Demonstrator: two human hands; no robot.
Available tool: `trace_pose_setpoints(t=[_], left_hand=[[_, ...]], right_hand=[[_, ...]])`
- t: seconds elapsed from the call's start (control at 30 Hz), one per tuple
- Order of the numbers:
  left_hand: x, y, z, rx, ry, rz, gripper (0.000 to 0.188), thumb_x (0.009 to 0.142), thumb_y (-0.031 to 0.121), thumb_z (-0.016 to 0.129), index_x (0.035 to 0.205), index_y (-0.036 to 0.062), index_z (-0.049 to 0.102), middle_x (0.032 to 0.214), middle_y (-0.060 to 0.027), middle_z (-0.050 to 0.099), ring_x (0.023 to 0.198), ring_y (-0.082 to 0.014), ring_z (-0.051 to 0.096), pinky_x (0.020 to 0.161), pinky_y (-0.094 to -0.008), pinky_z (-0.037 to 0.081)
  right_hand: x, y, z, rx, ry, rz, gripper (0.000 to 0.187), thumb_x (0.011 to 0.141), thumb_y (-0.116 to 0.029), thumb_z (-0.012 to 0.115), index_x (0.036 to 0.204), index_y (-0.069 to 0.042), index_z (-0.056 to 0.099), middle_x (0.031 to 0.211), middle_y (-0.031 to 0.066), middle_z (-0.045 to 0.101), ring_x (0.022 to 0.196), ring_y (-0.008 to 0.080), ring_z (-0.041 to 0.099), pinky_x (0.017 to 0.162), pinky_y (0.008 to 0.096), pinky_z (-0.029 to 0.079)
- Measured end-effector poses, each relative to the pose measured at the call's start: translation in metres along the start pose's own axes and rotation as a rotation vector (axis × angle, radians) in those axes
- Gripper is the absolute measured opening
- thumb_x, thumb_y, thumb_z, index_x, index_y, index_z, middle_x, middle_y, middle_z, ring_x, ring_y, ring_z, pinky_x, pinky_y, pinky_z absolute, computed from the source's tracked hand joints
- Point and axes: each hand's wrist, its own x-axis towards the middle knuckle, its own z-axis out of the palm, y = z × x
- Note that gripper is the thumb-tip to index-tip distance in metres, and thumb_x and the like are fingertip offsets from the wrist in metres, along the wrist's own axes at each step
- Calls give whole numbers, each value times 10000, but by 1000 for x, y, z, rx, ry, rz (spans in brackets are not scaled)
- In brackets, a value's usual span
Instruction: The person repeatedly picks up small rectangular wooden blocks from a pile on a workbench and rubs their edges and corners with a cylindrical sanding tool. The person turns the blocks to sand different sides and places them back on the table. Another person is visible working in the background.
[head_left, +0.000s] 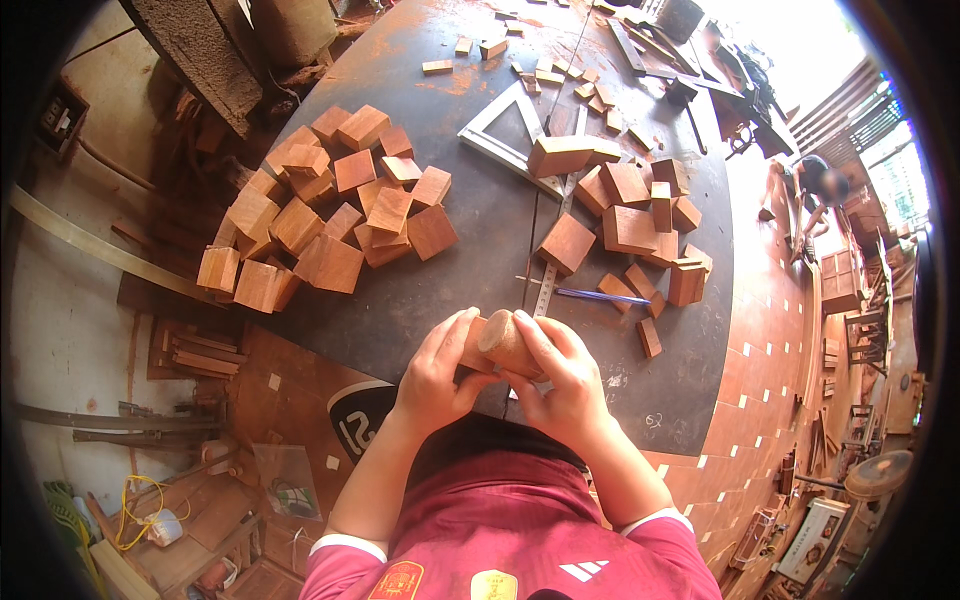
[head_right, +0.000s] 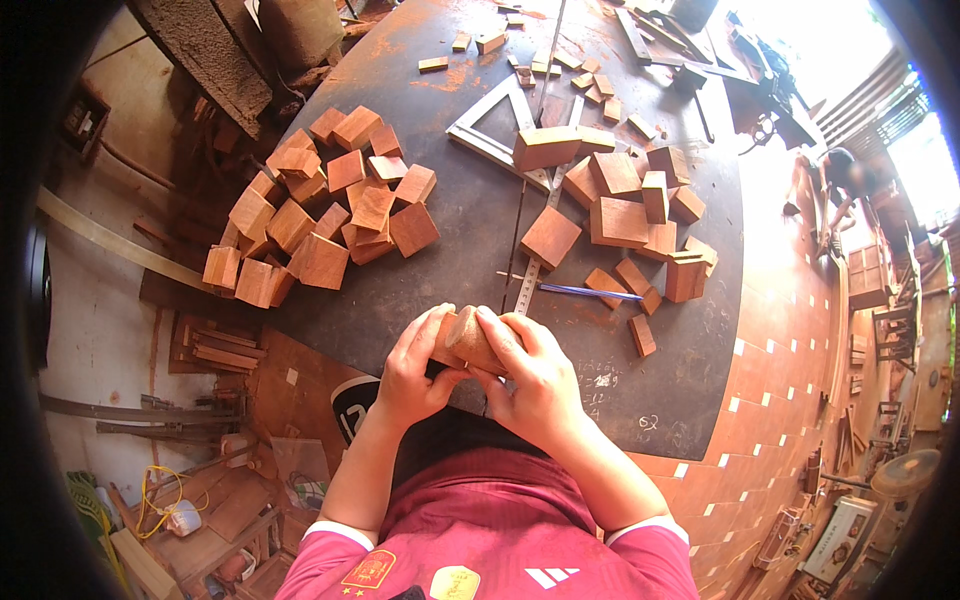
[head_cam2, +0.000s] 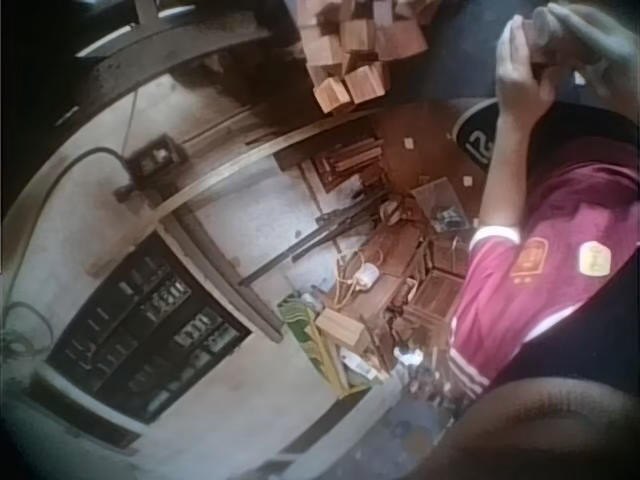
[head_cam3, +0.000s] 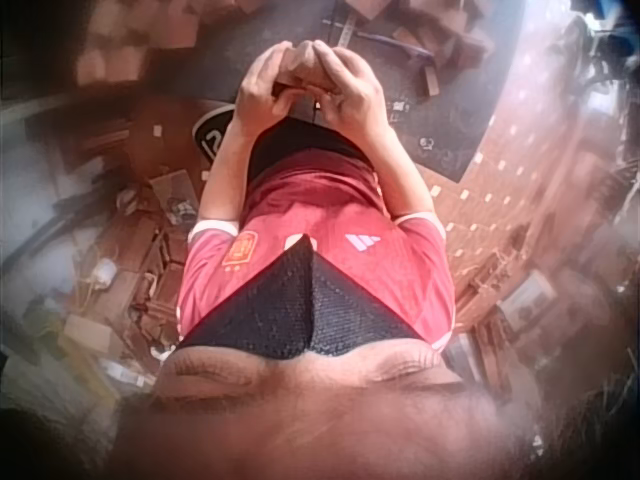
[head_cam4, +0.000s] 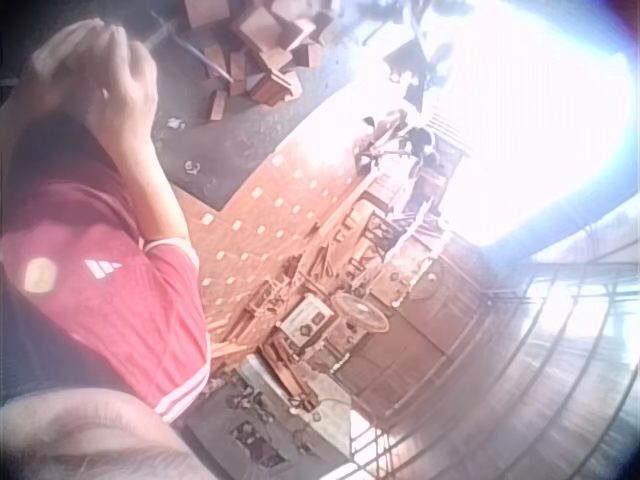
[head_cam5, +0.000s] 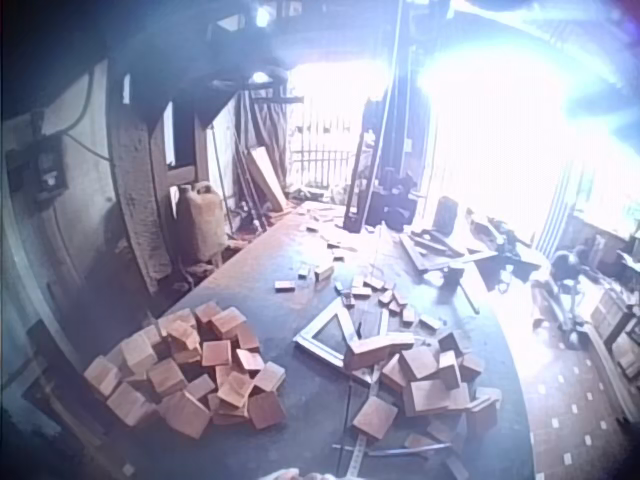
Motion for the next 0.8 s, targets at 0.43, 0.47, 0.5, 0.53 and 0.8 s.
trace_pose_setpoints(t=[0.43,0.47,0.5,0.53,0.8], left_hand=[[0,-1,0,-5,1,14,876,809,245,918,1517,-57,500,1426,-289,612,1281,-479,632,1078,-505,545],[0,-1,0,-5,2,16,877,810,245,918,1518,-57,499,1426,-290,611,1280,-480,631,1078,-506,545],[0,-2,1,-6,2,15,877,809,246,918,1517,-57,499,1427,-290,611,1281,-479,631,1077,-506,545],[-1,-2,1,-8,1,14,876,809,246,919,1516,-57,500,1427,-290,611,1281,-479,631,1077,-507,545],[0,-2,0,-9,-2,6,870,804,240,920,1509,-62,508,1425,-287,613,1282,-477,632,1081,-505,545]], right_hand=[[0,0,0,1,0,1,703,798,-80,862,1465,-67,639,1291,227,655,1145,432,687,966,469,586],[0,0,0,2,-1,2,702,798,-81,863,1464,-67,640,1291,228,655,1145,432,687,965,469,586],[0,0,0,-1,-1,2,702,798,-81,863,1464,-67,640,1292,228,655,1145,433,687,964,469,586],[0,0,0,-4,-2,2,702,798,-81,864,1464,-68,641,1292,229,655,1146,433,687,964,468,586],[0,0,0,-6,-2,-3,710,796,-80,863,1469,-70,638,1299,231,652,1150,435,685,971,469,583]])
